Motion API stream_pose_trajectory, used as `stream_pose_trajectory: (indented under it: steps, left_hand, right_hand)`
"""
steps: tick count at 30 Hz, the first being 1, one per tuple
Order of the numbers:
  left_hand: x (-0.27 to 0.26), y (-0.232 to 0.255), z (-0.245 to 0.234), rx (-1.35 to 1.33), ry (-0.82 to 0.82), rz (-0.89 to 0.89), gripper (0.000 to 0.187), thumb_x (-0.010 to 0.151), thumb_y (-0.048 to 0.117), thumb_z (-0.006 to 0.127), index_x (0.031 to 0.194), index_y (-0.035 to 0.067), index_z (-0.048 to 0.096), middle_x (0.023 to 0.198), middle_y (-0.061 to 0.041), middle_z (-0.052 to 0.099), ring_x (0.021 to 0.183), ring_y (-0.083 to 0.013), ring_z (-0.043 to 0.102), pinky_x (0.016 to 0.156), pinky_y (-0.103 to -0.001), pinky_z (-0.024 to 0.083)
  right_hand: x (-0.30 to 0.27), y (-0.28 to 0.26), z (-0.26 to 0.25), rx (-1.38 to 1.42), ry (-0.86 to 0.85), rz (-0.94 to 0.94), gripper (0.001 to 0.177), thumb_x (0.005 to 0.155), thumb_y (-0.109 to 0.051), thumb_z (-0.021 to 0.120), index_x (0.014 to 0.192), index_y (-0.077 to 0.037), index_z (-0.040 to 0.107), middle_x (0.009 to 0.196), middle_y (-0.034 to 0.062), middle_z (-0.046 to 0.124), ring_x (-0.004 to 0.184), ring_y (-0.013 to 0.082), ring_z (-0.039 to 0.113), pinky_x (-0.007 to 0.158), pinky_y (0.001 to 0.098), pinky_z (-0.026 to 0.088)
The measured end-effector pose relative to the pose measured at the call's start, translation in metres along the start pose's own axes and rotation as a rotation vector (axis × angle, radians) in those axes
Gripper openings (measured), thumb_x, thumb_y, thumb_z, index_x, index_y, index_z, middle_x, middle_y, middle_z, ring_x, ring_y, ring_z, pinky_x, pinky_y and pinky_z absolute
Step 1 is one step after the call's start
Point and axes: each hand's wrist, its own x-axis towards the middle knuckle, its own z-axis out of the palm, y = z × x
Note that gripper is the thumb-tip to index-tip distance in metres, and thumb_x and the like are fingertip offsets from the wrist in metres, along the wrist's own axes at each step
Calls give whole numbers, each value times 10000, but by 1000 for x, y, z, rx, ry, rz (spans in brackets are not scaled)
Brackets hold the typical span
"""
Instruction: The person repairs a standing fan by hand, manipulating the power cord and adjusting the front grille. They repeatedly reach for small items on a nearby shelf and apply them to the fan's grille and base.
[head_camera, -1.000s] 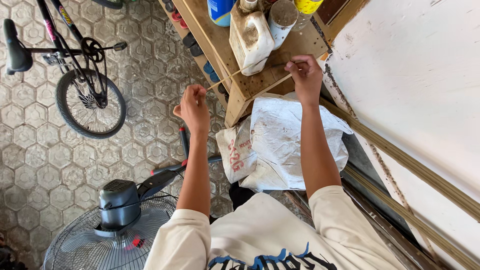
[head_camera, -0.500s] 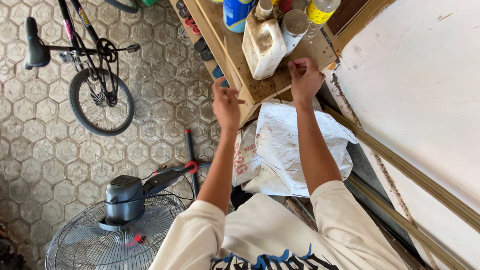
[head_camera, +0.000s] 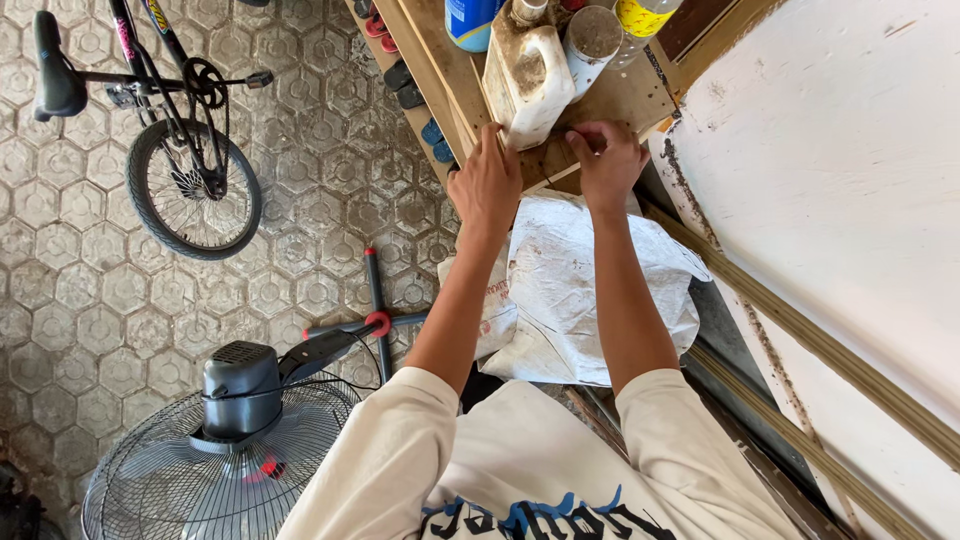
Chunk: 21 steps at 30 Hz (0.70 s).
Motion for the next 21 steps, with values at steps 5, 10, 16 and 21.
stream_pose_trajectory:
  steps: [5,10,16,21]
  left_hand:
    - [-6,-12,2,-45,83,130,328,1045,320,529,1330,159,526,1111,-49,727,637,-212,708,757,-471,517]
    - [-32,-19,-3,-128,118,137,364,1023,282,560,1365,163,530,1102,-43,702,785,-225,704,731,-455,497]
    - [-72,-3,-9,-257,73,191,369,1033,226,569,1396,183,522,1135,-25,683,836,-194,692,765,-404,455]
    - [-83,19,-11,-321,77,289,383,1018,165,590,1396,206,541,1137,-38,673,985,-221,691,807,-397,425]
  right_hand:
    - [-6,3,1,138,-1,11,127,896,-224,837,1016,-217,798,910,-59,758,775,130,670,820,335,415]
    - [8,10,6,-11,152,-62,91,830,-126,855,893,-174,810,740,-21,773,618,110,691,742,321,455]
    - [59,-5,-11,34,191,119,78,843,-183,844,818,-170,771,780,-30,797,630,98,733,626,280,548]
    - [43,-25,-22,14,138,253,140,837,-221,875,805,-151,757,757,-19,787,637,138,729,609,305,536]
